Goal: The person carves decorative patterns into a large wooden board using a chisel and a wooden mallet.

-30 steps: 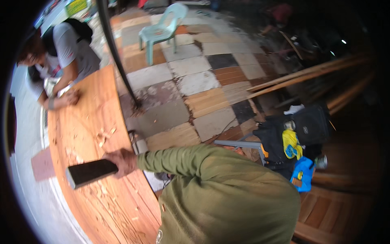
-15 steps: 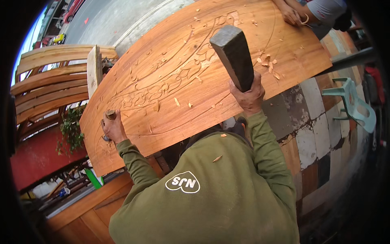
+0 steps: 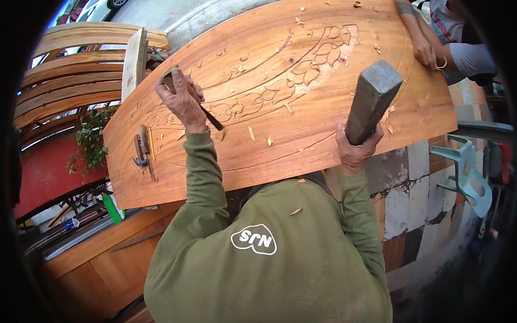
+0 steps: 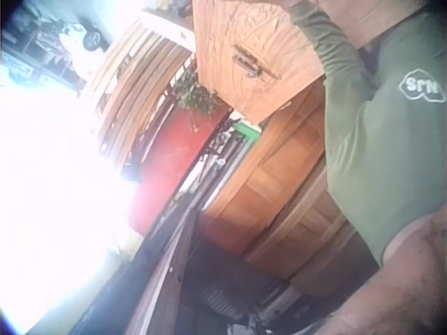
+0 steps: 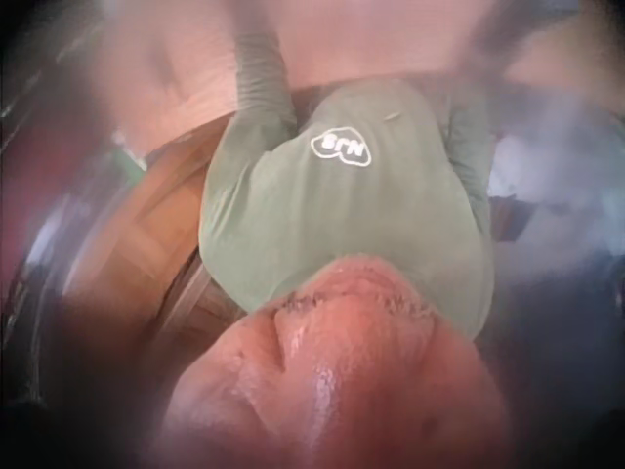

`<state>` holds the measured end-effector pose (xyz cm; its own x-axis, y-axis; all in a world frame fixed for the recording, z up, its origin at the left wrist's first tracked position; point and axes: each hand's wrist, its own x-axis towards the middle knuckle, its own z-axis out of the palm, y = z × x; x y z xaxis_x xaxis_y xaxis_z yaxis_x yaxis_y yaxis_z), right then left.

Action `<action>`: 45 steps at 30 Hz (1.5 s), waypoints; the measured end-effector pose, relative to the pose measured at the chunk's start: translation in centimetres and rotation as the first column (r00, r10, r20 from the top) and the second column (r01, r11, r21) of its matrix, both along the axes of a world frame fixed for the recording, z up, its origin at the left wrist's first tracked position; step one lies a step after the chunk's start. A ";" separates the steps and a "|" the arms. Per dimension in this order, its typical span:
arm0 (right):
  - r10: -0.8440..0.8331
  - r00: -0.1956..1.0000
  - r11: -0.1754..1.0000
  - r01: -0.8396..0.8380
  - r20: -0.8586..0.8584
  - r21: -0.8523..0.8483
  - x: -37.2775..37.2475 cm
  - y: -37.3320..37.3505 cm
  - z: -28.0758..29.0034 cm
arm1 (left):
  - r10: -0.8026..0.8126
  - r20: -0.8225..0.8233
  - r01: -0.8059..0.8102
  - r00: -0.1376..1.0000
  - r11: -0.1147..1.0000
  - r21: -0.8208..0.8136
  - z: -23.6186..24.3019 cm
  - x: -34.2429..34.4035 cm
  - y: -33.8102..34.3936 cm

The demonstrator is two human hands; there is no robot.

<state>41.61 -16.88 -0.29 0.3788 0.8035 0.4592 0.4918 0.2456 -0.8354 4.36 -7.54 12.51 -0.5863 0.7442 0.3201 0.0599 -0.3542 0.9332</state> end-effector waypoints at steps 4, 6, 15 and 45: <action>-0.036 0.999 0.999 0.035 0.024 0.017 0.3 -0.1 -0.4 | -0.061 0.285 0.078 0.956 0.996 -0.048 -2.8 0.9 6.2; -0.041 0.999 0.999 0.041 0.001 0.015 0.2 -0.2 -0.3 | -0.029 0.326 0.046 0.945 0.998 -0.047 -4.6 1.3 8.4; 0.166 0.967 0.946 -0.211 -0.192 -0.245 -0.4 2.1 5.4 | -0.111 0.462 0.152 0.880 0.987 -0.052 -9.2 2.0 12.9; 0.848 0.462 0.498 -0.522 0.261 -0.692 -14.1 36.4 14.8 | -0.293 0.417 0.409 0.860 0.885 -0.223 -10.8 5.5 15.4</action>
<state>27.53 19.52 14.48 -0.5742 0.8052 -0.1484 0.6976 0.3862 -0.6035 9.86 7.90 1.69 -0.2969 0.9462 -0.1285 -0.3769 0.0075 0.9262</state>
